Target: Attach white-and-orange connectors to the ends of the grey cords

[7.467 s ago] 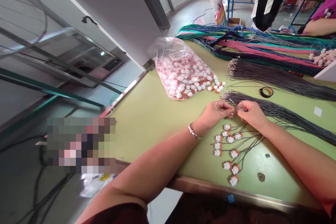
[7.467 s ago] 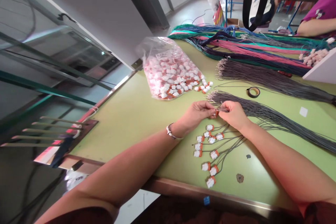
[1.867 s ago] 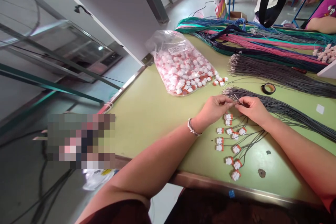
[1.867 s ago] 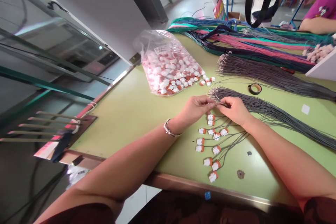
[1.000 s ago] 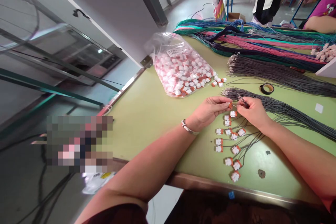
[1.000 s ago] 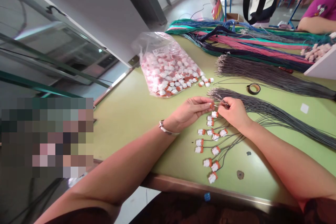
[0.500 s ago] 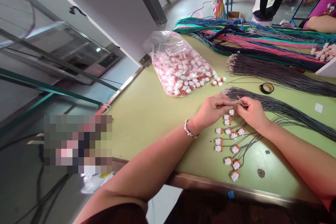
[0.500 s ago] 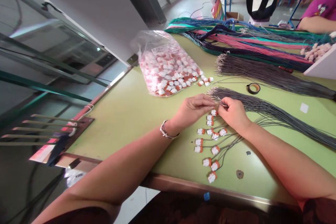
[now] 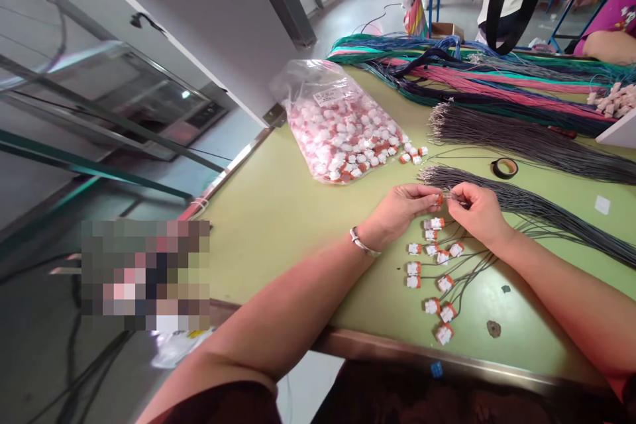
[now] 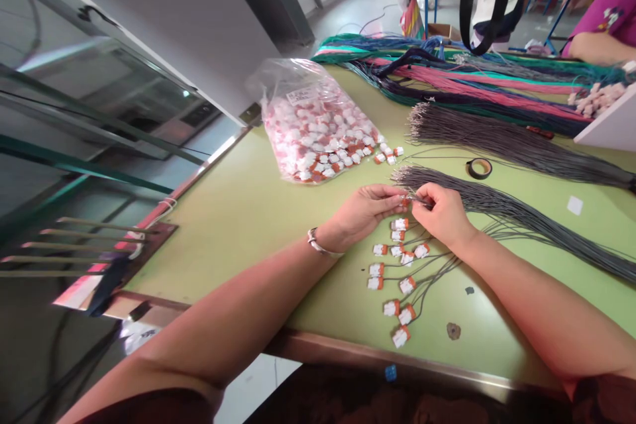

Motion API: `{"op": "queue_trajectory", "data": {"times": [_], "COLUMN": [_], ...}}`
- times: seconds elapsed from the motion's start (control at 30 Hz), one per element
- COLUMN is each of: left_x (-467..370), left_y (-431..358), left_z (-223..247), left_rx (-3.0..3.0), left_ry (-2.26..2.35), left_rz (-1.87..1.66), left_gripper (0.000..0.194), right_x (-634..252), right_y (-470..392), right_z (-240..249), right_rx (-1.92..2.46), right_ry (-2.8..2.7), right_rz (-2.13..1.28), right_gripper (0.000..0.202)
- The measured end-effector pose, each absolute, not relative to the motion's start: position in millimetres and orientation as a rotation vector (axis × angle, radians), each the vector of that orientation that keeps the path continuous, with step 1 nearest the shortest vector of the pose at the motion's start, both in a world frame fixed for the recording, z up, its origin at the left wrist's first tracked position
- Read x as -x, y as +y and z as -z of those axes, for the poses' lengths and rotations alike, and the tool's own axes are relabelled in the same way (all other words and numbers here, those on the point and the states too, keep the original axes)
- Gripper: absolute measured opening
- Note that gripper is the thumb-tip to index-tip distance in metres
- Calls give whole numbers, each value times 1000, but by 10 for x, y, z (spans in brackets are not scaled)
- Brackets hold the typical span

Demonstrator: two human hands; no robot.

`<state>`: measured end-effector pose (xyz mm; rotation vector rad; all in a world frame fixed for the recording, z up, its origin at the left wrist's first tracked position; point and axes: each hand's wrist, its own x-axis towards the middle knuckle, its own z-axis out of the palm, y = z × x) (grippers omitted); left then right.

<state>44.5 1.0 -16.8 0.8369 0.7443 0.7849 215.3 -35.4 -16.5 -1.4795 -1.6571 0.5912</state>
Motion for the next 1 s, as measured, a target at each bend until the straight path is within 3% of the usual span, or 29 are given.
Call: {"op": "queue_trajectory", "data": {"times": [0.57, 0.8, 1.0], "left_x": [-494, -267, -400], "left_y": [29, 33, 657], "left_z": [206, 5, -90], "left_rx": [-1003, -1831, -2384], "left_ry": [775, 729, 1090], "left_rz": [-781, -387, -850], "left_gripper": [28, 12, 28], "right_x": [-2121, -2226, -2220], "right_y": [-319, -262, -282], "right_z": [174, 71, 84], "right_rx": [1515, 1415, 1280], "right_ry": [-1586, -1291, -1335], "right_rz": [-814, -1118, -1224], "right_gripper": [5, 25, 27]}}
